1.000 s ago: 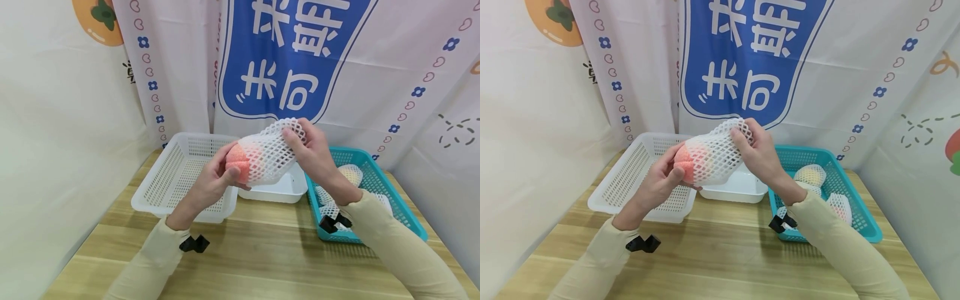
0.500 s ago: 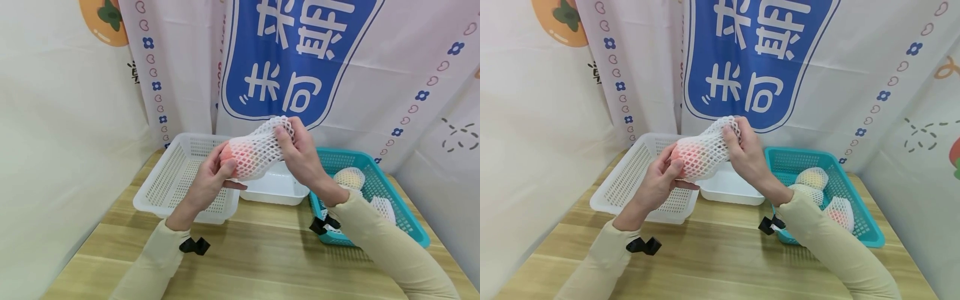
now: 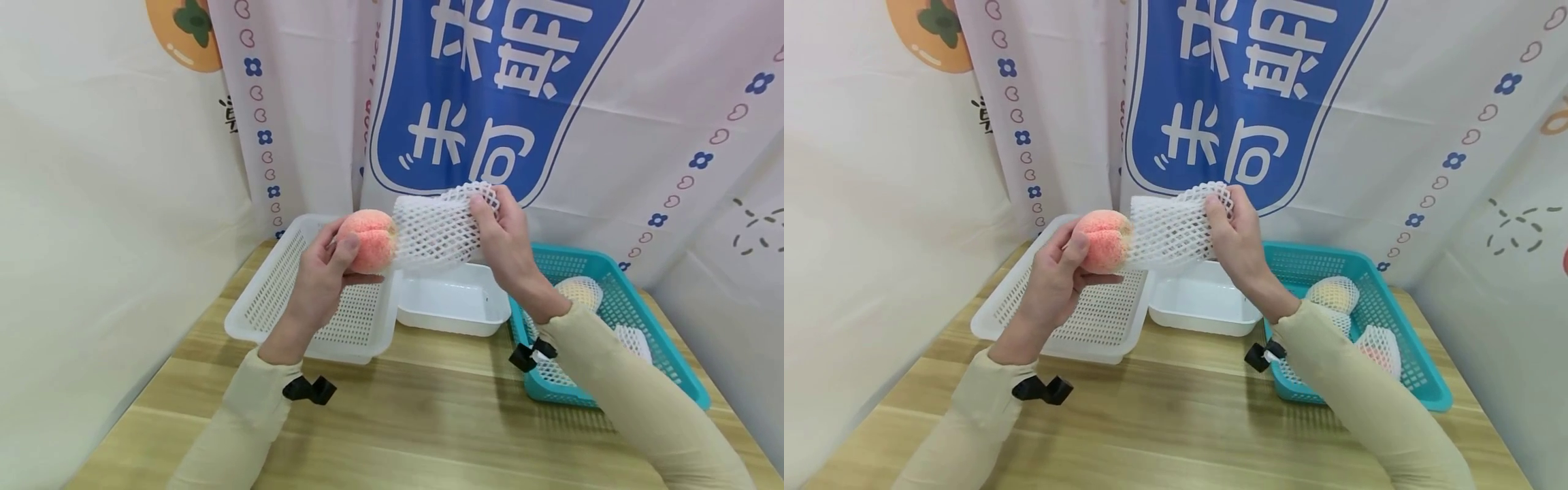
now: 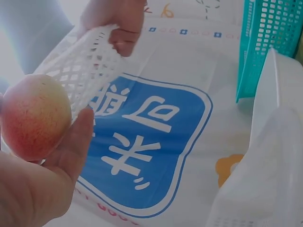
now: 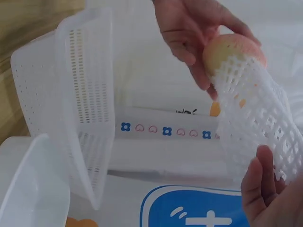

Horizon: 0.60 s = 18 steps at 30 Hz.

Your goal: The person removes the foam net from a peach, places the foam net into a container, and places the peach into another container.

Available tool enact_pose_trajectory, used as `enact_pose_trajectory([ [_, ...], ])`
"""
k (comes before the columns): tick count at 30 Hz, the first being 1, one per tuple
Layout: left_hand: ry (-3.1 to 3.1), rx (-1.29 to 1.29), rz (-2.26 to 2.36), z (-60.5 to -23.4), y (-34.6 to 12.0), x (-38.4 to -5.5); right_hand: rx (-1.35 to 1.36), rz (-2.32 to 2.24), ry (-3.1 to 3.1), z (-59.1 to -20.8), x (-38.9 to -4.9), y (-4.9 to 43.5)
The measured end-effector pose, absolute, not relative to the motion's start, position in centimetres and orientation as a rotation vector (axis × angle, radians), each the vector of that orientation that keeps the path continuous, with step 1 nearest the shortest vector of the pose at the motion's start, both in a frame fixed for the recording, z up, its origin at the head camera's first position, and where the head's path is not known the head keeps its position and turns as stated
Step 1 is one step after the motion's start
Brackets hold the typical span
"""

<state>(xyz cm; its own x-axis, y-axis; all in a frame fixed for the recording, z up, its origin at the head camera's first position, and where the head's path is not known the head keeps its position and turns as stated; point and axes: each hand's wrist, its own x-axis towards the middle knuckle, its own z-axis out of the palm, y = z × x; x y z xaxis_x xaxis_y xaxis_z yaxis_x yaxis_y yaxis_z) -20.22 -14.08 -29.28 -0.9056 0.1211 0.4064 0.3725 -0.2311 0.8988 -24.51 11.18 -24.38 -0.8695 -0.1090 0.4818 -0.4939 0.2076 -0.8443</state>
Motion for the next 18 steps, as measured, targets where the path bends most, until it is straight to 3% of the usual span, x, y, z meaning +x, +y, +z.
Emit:
enact_pose_trajectory([
  [18,-2.108,-0.535,-1.984,-25.9,-13.8,-23.4,0.161,1.542,-2.592,-28.8,-32.3,11.2],
])
